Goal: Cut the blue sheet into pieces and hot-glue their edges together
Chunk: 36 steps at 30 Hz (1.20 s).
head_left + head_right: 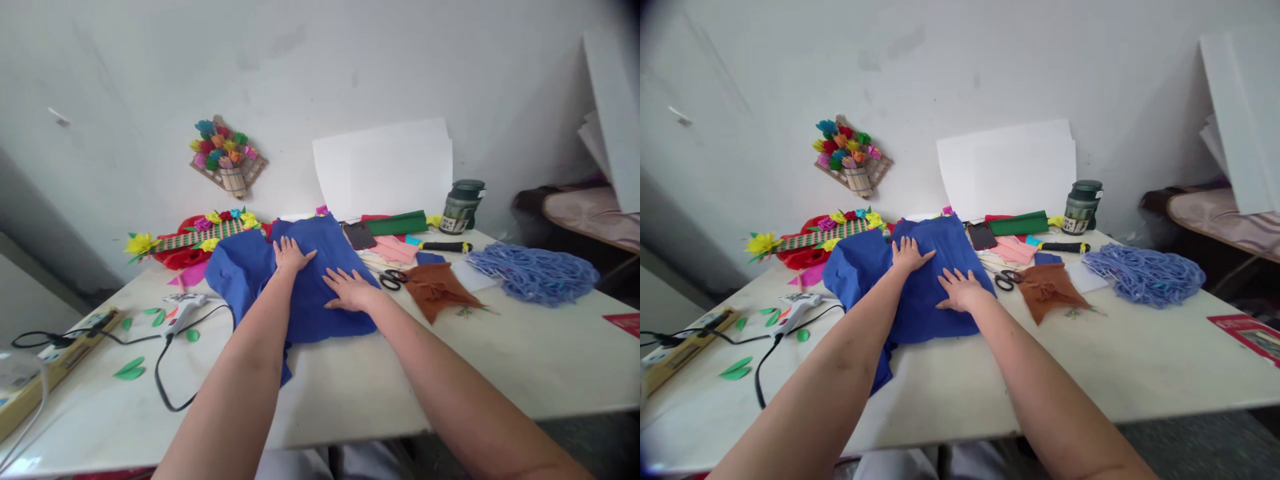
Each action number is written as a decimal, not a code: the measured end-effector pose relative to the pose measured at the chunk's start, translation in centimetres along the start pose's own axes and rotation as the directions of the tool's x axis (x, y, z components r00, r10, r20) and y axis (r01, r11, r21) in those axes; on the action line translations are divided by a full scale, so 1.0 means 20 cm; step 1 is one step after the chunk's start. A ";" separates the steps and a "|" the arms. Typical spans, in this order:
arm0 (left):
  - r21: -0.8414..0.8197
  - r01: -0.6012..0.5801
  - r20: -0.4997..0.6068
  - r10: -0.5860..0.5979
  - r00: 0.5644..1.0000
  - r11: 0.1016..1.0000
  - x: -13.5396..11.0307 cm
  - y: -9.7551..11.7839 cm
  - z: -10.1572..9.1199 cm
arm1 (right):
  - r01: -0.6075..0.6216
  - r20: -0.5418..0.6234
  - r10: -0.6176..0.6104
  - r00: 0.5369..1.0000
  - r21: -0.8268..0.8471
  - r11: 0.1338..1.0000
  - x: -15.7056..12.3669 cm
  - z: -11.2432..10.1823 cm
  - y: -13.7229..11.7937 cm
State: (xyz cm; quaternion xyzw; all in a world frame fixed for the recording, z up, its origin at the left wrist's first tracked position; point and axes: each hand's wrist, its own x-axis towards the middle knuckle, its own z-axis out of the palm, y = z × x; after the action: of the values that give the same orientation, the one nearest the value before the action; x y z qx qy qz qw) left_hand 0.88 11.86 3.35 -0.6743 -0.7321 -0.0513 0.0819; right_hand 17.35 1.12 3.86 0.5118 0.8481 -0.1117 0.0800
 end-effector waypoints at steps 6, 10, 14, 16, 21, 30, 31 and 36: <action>-0.124 0.061 0.184 -0.037 0.982 0.990 -0.01 -0.03 0.12 | -0.004 0.021 0.003 1.000 0.028 1.000 -0.01 -0.01 0.00; -0.186 0.059 0.165 -0.028 0.986 0.981 -0.01 -0.05 0.15 | 0.003 0.029 -0.004 1.000 0.046 0.999 -0.01 -0.01 0.00; -0.208 0.050 0.156 -0.018 0.988 0.977 -0.02 -0.07 0.16 | 0.014 0.032 -0.015 0.999 0.051 0.999 -0.01 0.00 0.01; -0.196 0.052 0.159 -0.020 0.987 0.979 -0.02 -0.08 0.16 | 0.022 0.035 -0.023 0.999 0.049 0.999 -0.01 0.00 0.01; -0.162 0.044 0.167 -0.016 0.986 0.986 -0.02 -0.08 0.17 | 0.022 0.055 -0.025 0.998 0.048 0.999 -0.01 0.00 0.02; -0.103 -0.049 -0.150 0.033 0.988 0.993 -0.12 -0.05 0.15 | 0.030 0.010 -0.030 1.000 0.015 0.999 0.02 0.03 0.03; -0.072 -0.104 -0.205 0.087 0.975 0.992 -0.13 -0.05 0.15 | 0.030 0.002 -0.030 1.000 0.015 0.999 0.02 0.03 0.03; 0.018 -0.274 -0.019 0.275 0.961 0.961 -0.18 -0.05 0.11 | 0.024 -0.022 -0.024 0.999 0.014 1.000 0.00 0.03 0.01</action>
State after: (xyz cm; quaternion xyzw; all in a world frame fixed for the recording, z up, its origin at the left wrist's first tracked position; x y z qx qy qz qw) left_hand -0.01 8.64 0.50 -0.7680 -0.6311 -0.0408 0.1011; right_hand 17.52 1.14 3.31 0.5033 0.8541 -0.1130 0.0660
